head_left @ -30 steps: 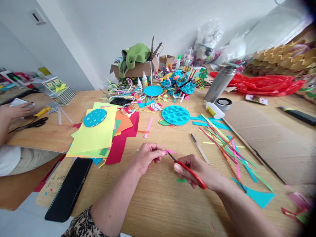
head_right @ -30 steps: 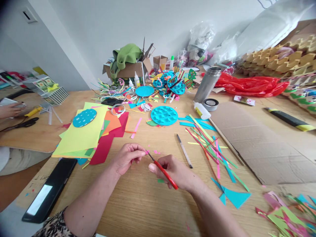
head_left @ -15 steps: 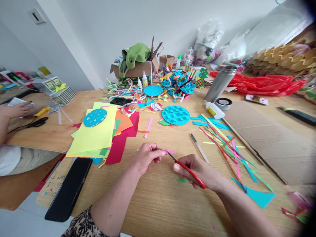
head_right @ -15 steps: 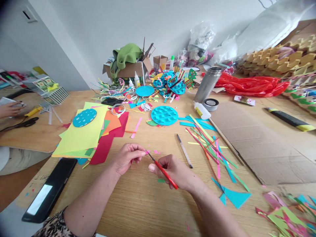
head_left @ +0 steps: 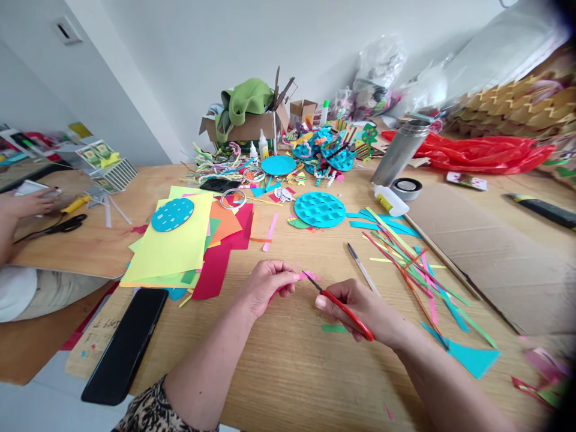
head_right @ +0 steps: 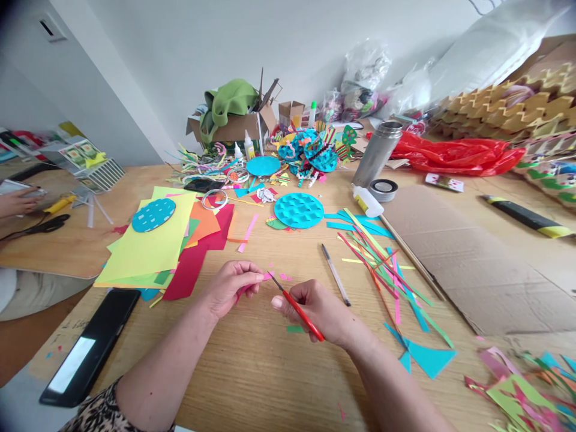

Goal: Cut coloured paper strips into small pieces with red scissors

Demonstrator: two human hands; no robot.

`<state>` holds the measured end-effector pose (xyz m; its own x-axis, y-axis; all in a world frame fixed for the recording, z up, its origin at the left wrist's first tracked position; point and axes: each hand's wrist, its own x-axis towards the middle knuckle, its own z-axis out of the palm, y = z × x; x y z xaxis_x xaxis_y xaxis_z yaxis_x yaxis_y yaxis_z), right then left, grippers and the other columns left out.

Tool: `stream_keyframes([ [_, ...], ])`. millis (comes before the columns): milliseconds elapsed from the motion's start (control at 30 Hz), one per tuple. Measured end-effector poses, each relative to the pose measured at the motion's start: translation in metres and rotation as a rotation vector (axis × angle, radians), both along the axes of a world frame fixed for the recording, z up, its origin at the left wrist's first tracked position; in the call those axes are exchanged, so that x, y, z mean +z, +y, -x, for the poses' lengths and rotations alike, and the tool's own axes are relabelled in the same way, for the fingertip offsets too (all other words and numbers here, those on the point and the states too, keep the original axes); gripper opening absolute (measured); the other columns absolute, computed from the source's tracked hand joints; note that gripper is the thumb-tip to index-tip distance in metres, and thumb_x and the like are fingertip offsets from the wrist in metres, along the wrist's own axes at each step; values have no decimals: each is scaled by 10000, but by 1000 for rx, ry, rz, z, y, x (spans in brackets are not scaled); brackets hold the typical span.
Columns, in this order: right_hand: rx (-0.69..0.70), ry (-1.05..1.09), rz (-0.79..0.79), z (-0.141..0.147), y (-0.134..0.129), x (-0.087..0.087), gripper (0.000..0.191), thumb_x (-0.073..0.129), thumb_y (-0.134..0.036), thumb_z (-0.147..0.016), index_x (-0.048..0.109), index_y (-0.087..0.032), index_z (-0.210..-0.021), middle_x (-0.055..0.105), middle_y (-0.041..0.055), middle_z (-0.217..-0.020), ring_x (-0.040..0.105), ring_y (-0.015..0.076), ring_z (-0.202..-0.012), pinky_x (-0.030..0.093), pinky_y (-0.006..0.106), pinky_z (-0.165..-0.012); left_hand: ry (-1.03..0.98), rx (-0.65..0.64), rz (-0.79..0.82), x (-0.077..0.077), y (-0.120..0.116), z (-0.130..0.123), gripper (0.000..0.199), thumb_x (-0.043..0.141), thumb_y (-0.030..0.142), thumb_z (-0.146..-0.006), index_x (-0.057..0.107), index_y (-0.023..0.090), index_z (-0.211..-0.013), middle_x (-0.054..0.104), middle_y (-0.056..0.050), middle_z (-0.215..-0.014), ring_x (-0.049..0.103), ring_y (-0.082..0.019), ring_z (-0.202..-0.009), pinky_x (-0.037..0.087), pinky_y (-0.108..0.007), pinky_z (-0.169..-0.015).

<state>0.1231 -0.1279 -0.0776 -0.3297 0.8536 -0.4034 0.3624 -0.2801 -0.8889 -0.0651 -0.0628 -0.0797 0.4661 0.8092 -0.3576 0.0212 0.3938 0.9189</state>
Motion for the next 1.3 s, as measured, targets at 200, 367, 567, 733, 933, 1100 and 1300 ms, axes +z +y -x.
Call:
stream_keyframes([
  [200, -26, -25, 25, 2, 0, 4, 506, 570, -611, -754, 378, -191, -548, 361, -75, -410, 371, 50, -308, 221, 163, -309, -29, 6, -5, 1, -1, -1, 159, 703, 281, -668, 672, 125, -659, 585, -7, -551, 476, -72, -502, 349, -207, -504],
  [367, -54, 62, 45, 8, 0, 8, 512, 522, -653, -760, 454, -172, -601, 451, -51, -459, 439, 64, -353, 326, 174, -359, -162, 135, 102, -1, -3, -6, 153, 742, 263, -630, 679, 132, -677, 639, -21, -592, 555, -90, -546, 390, -210, -549],
  [567, -77, 82, 21, 17, -2, 7, 585, 448, -727, -751, 515, -154, -654, 488, -24, -469, 470, 86, -397, 314, 187, -370, -233, 272, 188, -5, -12, -16, 207, 763, 287, -603, 694, 123, -709, 688, -54, -698, 612, -125, -607, 446, -254, -619],
  [733, -91, 76, 0, 20, -1, 4, 625, 401, -755, -756, 515, -150, -650, 489, -18, -485, 474, 86, -398, 317, 190, -375, -286, 364, 197, -5, -21, -25, 173, 767, 252, -591, 689, 133, -688, 693, -44, -666, 623, -133, -614, 462, -254, -622],
  [933, -87, 65, -32, 22, 0, 1, 611, 395, -743, -771, 486, -162, -608, 461, -25, -463, 452, 82, -378, 300, 191, -368, -286, 411, 163, -4, -25, -28, 148, 751, 248, -602, 663, 136, -644, 681, -29, -623, 619, -135, -583, 463, -258, -604],
  [1100, -76, 4, -83, 23, -1, -3, 591, 416, -724, -780, 457, -173, -569, 457, -26, -444, 426, 77, -368, 293, 193, -373, -288, 422, 158, -5, -26, -29, 166, 761, 262, -588, 665, 139, -647, 689, -32, -640, 620, -137, -585, 471, -266, -612],
  [1300, -79, -44, -93, 23, -1, -4, 601, 408, -734, -774, 470, -171, -574, 487, -11, -451, 455, 88, -376, 311, 199, -379, -289, 421, 156, -7, -27, -31, 137, 748, 249, -601, 668, 142, -631, 682, -24, -624, 618, -134, -574, 471, -259, -594],
])
